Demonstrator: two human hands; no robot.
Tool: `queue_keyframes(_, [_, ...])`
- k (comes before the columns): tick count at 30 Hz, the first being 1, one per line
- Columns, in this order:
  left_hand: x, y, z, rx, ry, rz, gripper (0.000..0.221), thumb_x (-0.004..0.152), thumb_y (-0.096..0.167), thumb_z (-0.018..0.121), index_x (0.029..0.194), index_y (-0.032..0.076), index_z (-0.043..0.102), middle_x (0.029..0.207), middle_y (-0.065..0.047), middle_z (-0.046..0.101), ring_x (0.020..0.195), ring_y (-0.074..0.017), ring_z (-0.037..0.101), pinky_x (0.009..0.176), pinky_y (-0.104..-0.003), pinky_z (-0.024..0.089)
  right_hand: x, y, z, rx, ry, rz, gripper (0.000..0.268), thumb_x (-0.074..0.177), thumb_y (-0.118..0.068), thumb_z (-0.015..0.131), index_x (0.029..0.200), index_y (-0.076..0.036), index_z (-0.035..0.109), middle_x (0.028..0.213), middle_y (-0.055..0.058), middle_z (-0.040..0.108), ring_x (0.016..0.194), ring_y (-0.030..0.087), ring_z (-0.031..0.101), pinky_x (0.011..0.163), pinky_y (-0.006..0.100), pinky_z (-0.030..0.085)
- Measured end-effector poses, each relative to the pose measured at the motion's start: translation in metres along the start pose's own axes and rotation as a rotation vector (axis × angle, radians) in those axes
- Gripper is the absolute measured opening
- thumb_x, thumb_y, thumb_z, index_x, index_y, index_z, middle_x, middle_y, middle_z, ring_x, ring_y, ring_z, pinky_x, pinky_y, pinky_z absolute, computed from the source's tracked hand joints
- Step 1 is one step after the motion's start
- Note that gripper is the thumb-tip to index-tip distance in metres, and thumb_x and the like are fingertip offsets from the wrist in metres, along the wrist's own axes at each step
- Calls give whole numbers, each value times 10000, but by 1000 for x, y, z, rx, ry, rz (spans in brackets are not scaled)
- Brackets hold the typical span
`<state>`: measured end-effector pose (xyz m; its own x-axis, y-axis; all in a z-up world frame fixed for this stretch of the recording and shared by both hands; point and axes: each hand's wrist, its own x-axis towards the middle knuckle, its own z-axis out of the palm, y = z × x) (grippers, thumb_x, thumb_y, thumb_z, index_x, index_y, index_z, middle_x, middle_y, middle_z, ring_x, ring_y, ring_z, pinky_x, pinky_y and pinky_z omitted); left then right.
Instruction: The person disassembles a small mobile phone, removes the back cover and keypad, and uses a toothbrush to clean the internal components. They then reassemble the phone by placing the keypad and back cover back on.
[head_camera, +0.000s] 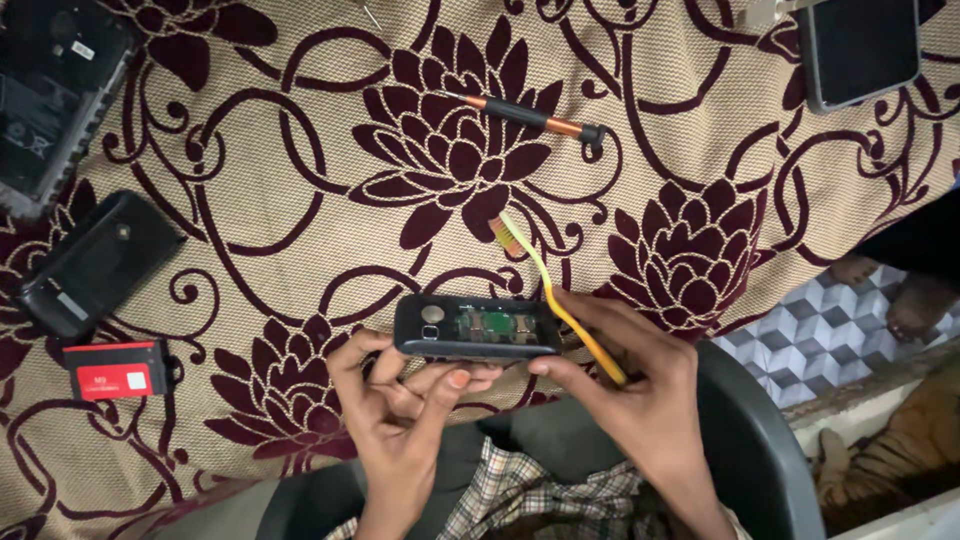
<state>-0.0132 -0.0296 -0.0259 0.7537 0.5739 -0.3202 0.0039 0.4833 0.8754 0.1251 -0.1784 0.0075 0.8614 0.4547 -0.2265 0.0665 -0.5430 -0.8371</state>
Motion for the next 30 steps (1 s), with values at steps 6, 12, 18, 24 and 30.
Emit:
queue_keyframes(6, [-1,-4,-2,-16,6,-6,559,934,-149,579,1318,49,224,1190,-269,621,948,-418,769,863,-496,670,1,1,-2,53,-30,111,599,673,-176,913,1223,-24,729,1134,122,775,919,157,775,764,294,633])
queue_keyframes(12, [0,0,-4,-32,60,-61,394,922,-173,615,1140,2,337,1107,-182,591,1020,-302,726,881,-491,676,1,1,-1,6,-7,-98,610,676,-125,919,1240,-13,716,1217,145,735,1097,193,729,884,309,604])
queue_keyframes(18, [5,7,1,-27,43,-55,435,929,-151,658,1196,-5,348,1112,-181,612,1026,-286,737,876,-461,687,-2,9,1,50,-40,1,575,673,-72,897,1220,-30,723,1259,131,709,1100,204,737,821,300,626])
queue_keyframes(24, [5,22,-8,73,-228,-32,553,865,-127,714,1383,-20,553,1249,-216,648,1153,-338,730,970,-475,612,-12,10,-10,290,9,-2,546,765,28,821,1281,39,643,1284,188,659,1088,252,746,873,340,662])
queue_keyframes(30, [-15,25,-5,119,-289,34,341,845,-73,759,1141,77,680,1124,-195,691,1036,-306,756,908,-461,701,-40,13,-26,226,95,63,490,798,10,783,1249,89,609,1182,187,695,994,241,783,814,343,643])
